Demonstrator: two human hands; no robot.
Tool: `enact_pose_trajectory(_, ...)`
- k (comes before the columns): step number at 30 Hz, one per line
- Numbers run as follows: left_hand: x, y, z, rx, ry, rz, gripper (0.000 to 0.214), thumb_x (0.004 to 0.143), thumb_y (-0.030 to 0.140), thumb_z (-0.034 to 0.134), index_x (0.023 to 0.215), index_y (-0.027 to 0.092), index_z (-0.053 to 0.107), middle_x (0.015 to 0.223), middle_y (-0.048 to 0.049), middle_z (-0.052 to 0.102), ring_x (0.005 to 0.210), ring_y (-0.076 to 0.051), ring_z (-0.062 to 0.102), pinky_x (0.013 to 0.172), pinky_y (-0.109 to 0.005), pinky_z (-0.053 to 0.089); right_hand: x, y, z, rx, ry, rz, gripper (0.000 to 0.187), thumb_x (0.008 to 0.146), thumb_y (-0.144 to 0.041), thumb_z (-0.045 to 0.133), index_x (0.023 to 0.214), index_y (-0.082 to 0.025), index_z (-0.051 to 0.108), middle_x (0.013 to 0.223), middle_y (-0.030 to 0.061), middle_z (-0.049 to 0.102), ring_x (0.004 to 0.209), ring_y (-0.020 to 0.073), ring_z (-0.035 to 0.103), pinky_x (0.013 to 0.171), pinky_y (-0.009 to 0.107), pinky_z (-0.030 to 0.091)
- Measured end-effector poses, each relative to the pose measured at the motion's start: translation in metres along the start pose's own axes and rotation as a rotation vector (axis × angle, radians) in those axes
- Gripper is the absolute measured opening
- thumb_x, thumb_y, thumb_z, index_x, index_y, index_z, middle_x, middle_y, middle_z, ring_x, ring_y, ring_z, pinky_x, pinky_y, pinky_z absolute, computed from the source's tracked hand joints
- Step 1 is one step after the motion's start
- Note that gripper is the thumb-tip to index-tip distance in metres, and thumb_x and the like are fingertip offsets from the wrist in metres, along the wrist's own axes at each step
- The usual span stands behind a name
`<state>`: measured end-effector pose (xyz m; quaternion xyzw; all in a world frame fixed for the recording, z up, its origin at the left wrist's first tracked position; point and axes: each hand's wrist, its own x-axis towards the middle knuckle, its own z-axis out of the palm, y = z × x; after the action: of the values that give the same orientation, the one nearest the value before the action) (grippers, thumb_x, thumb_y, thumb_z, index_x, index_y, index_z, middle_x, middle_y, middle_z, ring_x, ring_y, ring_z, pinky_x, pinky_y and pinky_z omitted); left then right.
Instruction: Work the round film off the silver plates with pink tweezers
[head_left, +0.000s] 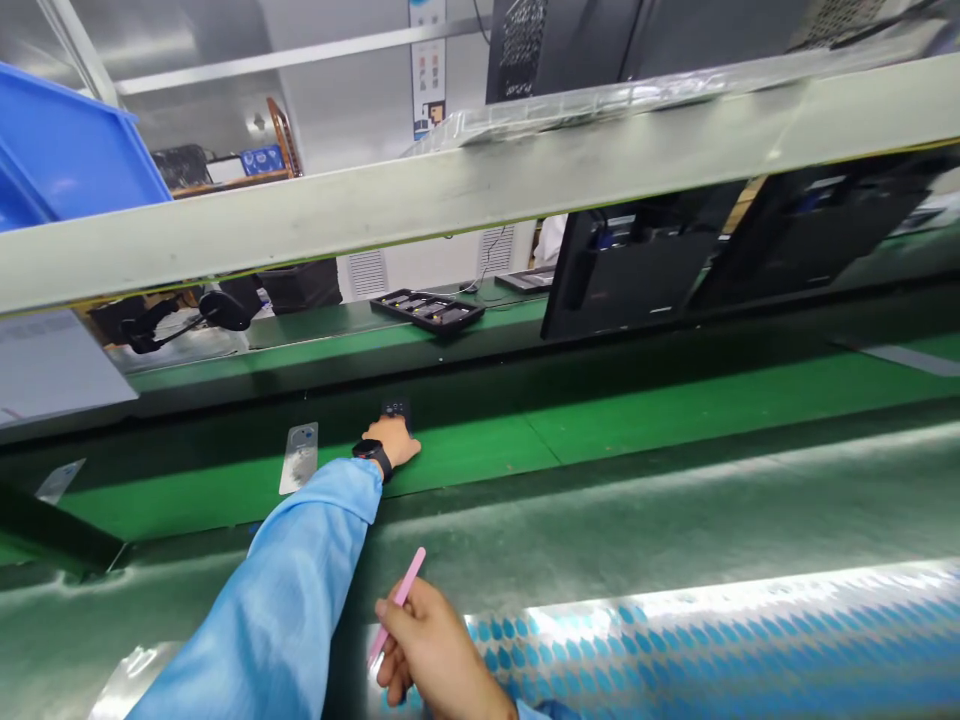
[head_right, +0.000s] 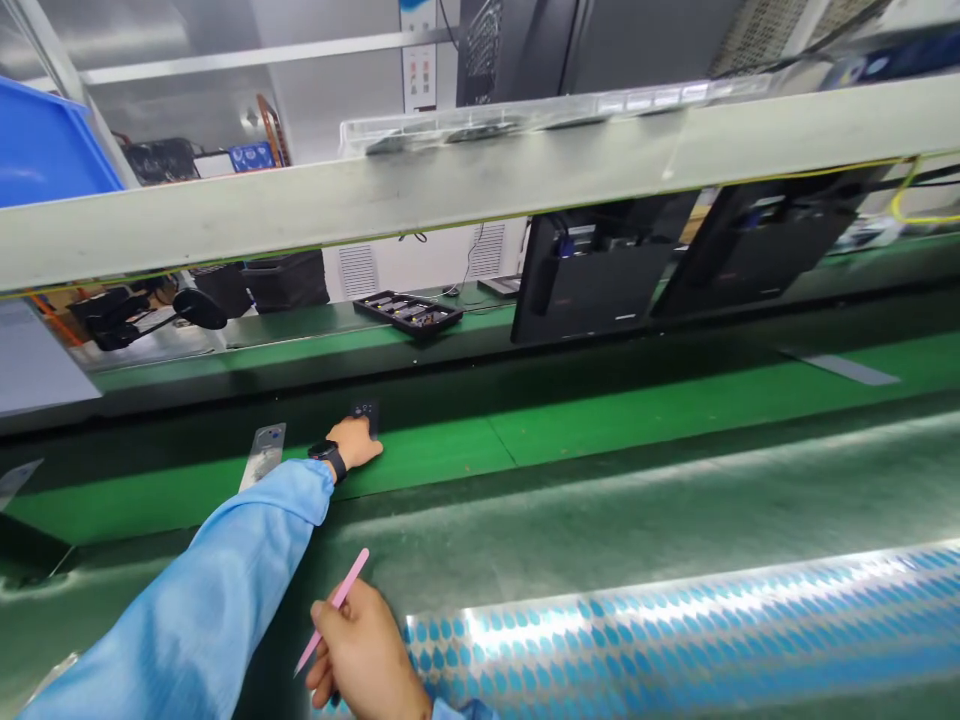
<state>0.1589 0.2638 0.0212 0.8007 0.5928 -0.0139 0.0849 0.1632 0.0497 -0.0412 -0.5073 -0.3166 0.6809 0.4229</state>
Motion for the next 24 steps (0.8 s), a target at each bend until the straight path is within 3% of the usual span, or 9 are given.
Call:
enact_pose_trajectory(6,-0.010,-0.008,-0.003,-0.013,0.041,0.076,0.034,0.090,0.033,0.057,0.118,0.015,0.055,0.119,-0.0099,0.057,0.101,-0.021,0.059,0.085,-0.040,0.052,0.000,-0.003,0.001,-0.008,0.023,0.007,0.034,0.072,-0.050,0.058,0.076,-0.021,0.042,0.040,-0.0065,0.051,0.030,0.0110,0.049,0.030,0.018,0.032)
enact_pose_trajectory(11,-0.031,-0.024,-0.039,-0.055,0.140,0.045,0.031,0.091,0.030,0.055,0.117,0.015,0.056,0.112,-0.0097,0.061,0.098,-0.022,0.061,0.084,-0.040,0.052,-0.003,-0.011,0.002,-0.006,0.047,-0.003,0.035,0.068,-0.049,0.062,0.075,-0.021,0.043,0.038,-0.0081,0.049,0.030,0.0107,0.048,0.030,0.018,0.033)
enact_pose_trajectory(15,-0.072,-0.059,-0.077,-0.127,0.206,-0.021,0.028,0.084,0.014,0.052,0.108,0.016,0.065,0.104,-0.0092,0.068,0.102,-0.024,0.062,0.088,-0.031,0.047,-0.006,-0.016,0.002,0.034,0.035,-0.012,0.035,0.066,-0.047,0.065,0.074,-0.020,0.044,0.041,-0.0057,0.054,0.032,0.0108,0.051,0.031,0.018,0.036)
enact_pose_trajectory(17,-0.108,-0.078,-0.082,-0.173,0.210,-0.037,0.032,0.081,0.013,0.050,0.108,0.018,0.067,0.106,-0.0047,0.070,0.099,-0.021,0.063,0.086,-0.026,0.047,-0.008,-0.019,0.003,0.031,0.030,-0.001,0.032,0.068,-0.044,0.066,0.072,-0.020,0.044,0.041,-0.0049,0.055,0.031,0.0103,0.050,0.032,0.018,0.037)
enact_pose_trajectory(20,-0.172,-0.100,-0.062,-0.286,0.173,-0.063,0.035,0.078,0.014,0.047,0.105,0.019,0.069,0.103,-0.0010,0.071,0.089,-0.017,0.065,0.078,-0.023,0.048,-0.013,-0.024,0.001,0.009,0.035,0.000,0.028,0.071,-0.040,0.065,0.069,-0.020,0.045,0.040,-0.0046,0.055,0.031,0.0098,0.050,0.032,0.018,0.037)
enact_pose_trajectory(24,-0.246,-0.111,-0.006,-0.526,0.066,-0.116,0.033,0.074,0.016,0.047,0.096,0.018,0.071,0.096,-0.0015,0.073,0.086,-0.018,0.066,0.078,-0.025,0.049,-0.020,-0.032,-0.007,-0.088,0.062,-0.076,0.022,0.074,-0.034,0.062,0.069,-0.019,0.048,0.042,-0.0038,0.057,0.034,0.0099,0.053,0.034,0.018,0.040)
